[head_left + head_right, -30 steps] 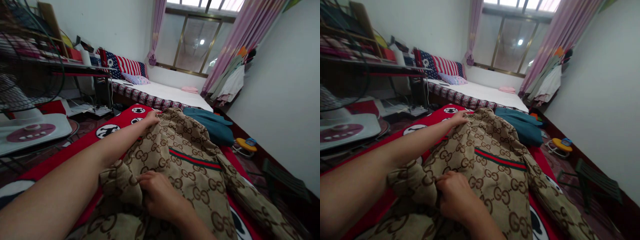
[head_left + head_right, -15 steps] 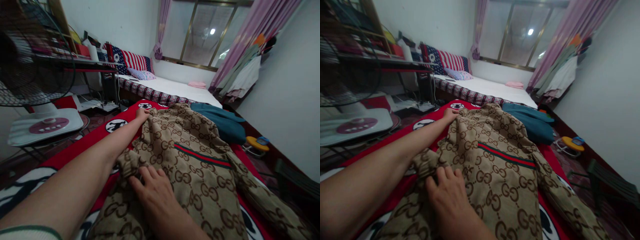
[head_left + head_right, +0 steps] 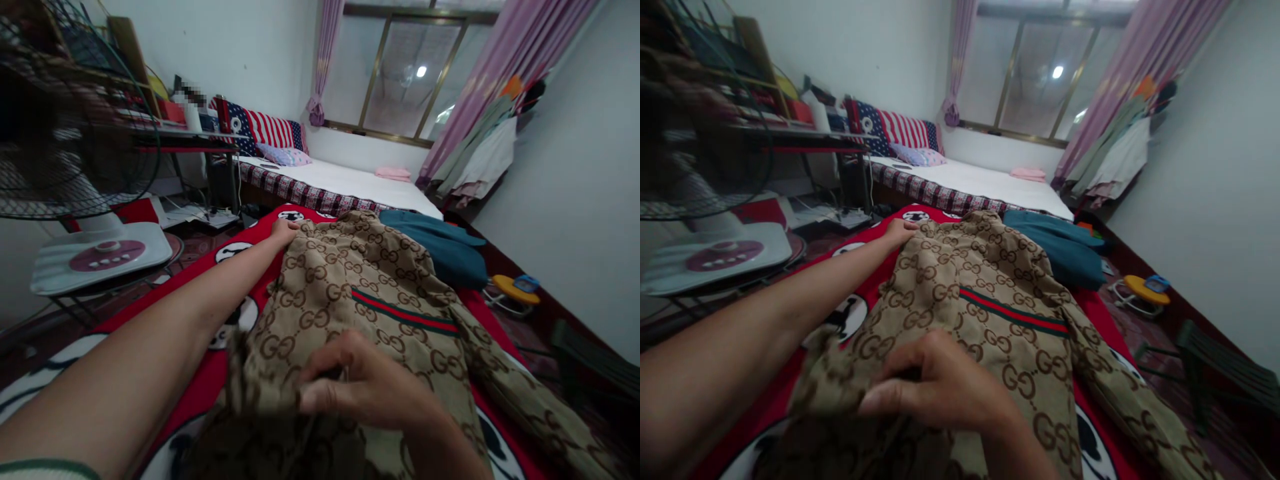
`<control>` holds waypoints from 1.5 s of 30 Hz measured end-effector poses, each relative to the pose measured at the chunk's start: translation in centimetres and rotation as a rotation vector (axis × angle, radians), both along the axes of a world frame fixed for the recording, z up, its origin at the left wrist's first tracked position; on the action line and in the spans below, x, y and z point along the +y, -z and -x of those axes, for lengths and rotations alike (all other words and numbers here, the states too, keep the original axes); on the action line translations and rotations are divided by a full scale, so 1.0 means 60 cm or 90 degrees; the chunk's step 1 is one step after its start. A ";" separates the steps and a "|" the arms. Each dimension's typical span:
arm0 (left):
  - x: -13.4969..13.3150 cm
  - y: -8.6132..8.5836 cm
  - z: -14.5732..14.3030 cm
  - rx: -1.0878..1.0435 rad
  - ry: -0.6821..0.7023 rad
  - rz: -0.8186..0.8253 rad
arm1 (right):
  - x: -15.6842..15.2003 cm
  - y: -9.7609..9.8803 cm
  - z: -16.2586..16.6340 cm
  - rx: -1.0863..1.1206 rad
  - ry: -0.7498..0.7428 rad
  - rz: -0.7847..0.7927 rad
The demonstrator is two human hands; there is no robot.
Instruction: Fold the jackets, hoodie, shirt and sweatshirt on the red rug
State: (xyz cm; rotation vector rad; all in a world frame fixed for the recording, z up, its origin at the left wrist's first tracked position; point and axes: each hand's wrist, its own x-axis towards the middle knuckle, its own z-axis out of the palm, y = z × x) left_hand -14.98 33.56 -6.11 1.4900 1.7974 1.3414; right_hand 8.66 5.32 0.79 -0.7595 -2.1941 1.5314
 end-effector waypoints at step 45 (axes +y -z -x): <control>-0.164 0.036 -0.190 0.532 0.211 0.004 | 0.081 0.163 0.000 -0.349 0.316 -0.498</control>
